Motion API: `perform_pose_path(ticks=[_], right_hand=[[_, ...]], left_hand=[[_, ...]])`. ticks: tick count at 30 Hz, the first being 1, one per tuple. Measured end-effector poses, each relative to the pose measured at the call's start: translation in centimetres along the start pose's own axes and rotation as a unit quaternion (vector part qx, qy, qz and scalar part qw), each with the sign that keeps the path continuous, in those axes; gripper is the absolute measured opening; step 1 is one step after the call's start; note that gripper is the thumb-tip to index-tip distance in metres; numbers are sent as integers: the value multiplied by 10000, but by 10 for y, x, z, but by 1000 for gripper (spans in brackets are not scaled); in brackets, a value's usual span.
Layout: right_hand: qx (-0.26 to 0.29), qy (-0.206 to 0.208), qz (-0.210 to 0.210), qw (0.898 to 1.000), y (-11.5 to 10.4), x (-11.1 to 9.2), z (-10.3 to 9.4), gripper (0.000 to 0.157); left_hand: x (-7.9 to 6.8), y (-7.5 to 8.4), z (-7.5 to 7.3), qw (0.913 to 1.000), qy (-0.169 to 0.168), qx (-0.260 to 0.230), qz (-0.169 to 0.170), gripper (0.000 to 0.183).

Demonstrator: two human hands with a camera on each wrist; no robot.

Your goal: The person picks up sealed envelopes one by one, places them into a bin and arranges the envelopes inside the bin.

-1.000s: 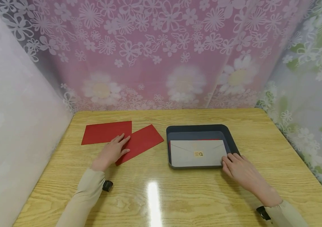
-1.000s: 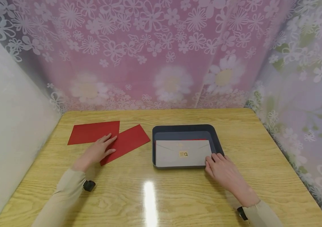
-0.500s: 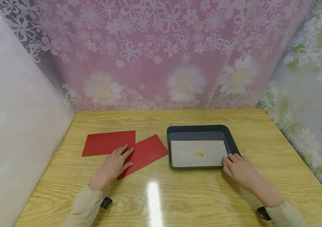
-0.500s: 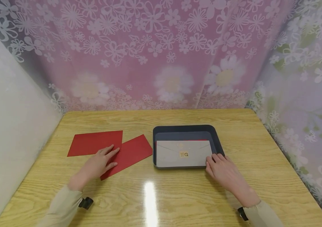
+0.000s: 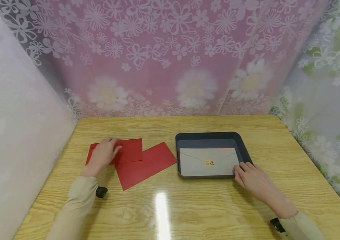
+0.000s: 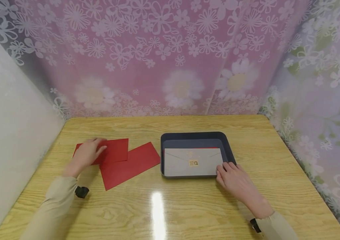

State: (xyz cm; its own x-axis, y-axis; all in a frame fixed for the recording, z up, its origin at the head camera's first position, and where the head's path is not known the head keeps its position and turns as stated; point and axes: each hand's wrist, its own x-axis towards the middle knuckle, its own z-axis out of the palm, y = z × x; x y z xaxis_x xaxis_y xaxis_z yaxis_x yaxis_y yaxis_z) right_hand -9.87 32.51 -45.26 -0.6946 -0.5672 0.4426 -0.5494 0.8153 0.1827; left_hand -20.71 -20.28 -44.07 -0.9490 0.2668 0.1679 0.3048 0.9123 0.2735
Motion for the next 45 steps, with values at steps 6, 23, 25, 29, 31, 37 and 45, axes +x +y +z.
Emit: perform_pose_path(ticks=[6,23,25,29,31,37,45], right_hand=[[-38,105,-95,9999,0,2,0,38],[-23,41,-59,10000,-1,3,-1,38],[-21,59,-66,10000,-1,3,-2,39],[-21,53,-60,10000,-1,2,-2,38],[-32,53,-64,10000,-1,2,-2,38],[-71,35,-62,9999,-1,1,-2,35],[-45,32,-58,10000,-1,0,-2,33]], left_hand=[[14,-43,-3,9986,-361,-168,-338,48],[11,-48,-5,9960,-684,-500,-294,53],[11,-47,-5,9966,-625,-504,-209,49],[14,-43,-3,9956,-576,-719,-181,43],[16,-41,0,9954,-466,-817,-151,37],[21,-30,4,9976,31,-679,149,26],[28,2,-4,9915,1092,234,669,21]])
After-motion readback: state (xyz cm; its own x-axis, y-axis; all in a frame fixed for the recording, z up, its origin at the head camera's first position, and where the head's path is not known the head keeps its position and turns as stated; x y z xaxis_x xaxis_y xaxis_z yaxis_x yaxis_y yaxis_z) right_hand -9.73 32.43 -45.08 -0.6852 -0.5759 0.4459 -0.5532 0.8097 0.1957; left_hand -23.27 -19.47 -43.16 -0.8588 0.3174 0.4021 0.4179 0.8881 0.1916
